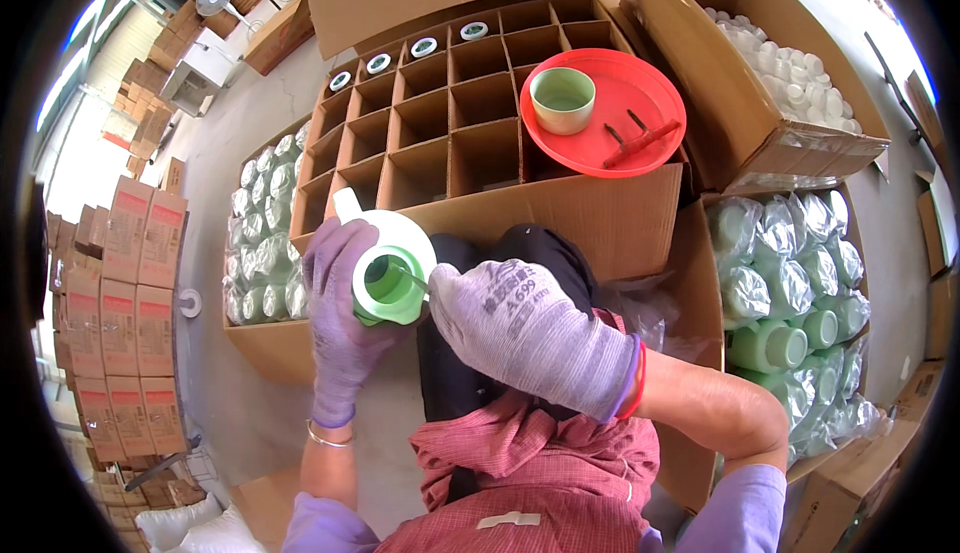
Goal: The person assembles light green kettles by inserting a metal strainer and screwing on the lid. The person then places the assembled kettles into a cardboard box with dividers.
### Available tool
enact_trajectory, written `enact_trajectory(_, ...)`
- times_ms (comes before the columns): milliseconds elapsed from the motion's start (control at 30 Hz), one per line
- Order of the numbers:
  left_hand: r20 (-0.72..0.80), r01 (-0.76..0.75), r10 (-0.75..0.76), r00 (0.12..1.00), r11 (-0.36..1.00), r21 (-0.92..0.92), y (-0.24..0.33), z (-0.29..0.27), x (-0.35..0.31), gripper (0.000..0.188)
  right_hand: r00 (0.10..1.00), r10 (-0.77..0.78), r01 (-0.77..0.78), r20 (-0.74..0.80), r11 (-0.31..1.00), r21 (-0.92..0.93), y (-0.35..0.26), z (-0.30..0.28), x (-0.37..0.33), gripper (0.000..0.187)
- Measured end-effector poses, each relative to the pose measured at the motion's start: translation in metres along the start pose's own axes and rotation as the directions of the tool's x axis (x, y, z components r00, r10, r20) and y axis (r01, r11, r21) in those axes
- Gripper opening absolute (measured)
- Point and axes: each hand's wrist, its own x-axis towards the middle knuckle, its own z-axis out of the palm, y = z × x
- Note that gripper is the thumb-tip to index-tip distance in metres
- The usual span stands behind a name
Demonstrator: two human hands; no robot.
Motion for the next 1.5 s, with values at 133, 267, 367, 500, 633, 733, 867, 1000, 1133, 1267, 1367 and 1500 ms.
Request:
enact_trajectory(133, -0.038, -0.023, 0.024, 0.999, 0.999, 0.022, -0.001, 0.003, -0.009, 0.081, 0.736, 0.357, -0.674, 0.575, 0.46, 0.578, -0.025, -0.031, 0.015, 0.03)
enact_trajectory(267, -0.064, 0.0, 0.003, 0.998, 0.999, 0.041, 0.001, 0.005, -0.015, 0.081, 0.734, 0.35, -0.68, 0.583, 0.387, 0.623, -0.017, -0.025, 0.006, 0.031)
enact_trajectory(367, -0.064, -0.027, 0.03, 0.998, 0.998, 0.055, 0.003, 0.006, -0.017, 0.081, 0.962, 0.188, -0.247, 0.198, 0.907, 0.34, -0.01, -0.01, -0.003, 0.018)
enact_trajectory(500, -0.02, -0.063, 0.065, 0.998, 0.994, 0.085, 0.01, 0.008, -0.014, 0.081, 0.997, -0.047, 0.064, 0.06, 0.95, -0.307, -0.003, 0.0, -0.013, 0.013)
enact_trajectory(633, -0.002, -0.068, 0.069, 0.998, 0.993, 0.094, 0.014, 0.01, -0.011, 0.078, 0.994, -0.104, 0.096, 0.024, 0.771, -0.629, -0.008, -0.001, -0.016, 0.018)
enact_trajectory(733, 0.031, -0.092, 0.088, 0.996, 0.986, 0.141, 0.021, 0.006, -0.01, 0.072, 0.999, -0.045, 0.017, -0.02, 0.697, -0.717, -0.014, 0.008, -0.02, 0.017)
enact_trajectory(867, 0.064, -0.155, 0.143, 0.988, 0.953, 0.261, 0.028, 0.022, -0.022, 0.063, 0.983, 0.168, -0.079, 0.07, 0.74, -0.668, -0.016, 0.013, -0.032, 0.014)
enact_trajectory(1000, 0.079, -0.196, 0.179, 0.981, 0.903, 0.381, 0.036, 0.032, -0.043, 0.053, 0.969, 0.184, -0.076, 0.163, 0.856, -0.511, -0.01, 0.015, -0.046, 0.009)
enact_trajectory(1133, 0.019, -0.188, 0.199, 0.98, 0.885, 0.426, 0.037, 0.039, -0.066, 0.044, 0.929, 0.245, -0.155, 0.279, 0.938, -0.31, -0.006, 0.023, -0.055, 0.013)
enact_trajectory(1267, -0.12, 0.021, 0.02, 0.993, 0.941, 0.336, 0.036, 0.046, -0.087, 0.039, 0.908, 0.251, -0.249, 0.334, 0.967, -0.051, -0.006, 0.035, -0.056, 0.019)
enact_trajectory(1367, -0.152, 0.029, 0.036, 0.988, 0.915, 0.403, 0.03, 0.05, -0.105, 0.06, 0.907, 0.221, -0.237, 0.36, 0.971, 0.001, -0.005, 0.048, -0.06, 0.02)
enact_trajectory(1500, -0.143, 0.069, -0.007, 0.99, 0.898, 0.435, 0.03, 0.052, -0.129, 0.079, 0.908, 0.245, -0.302, 0.339, 0.945, 0.127, -0.002, 0.077, -0.071, 0.022)
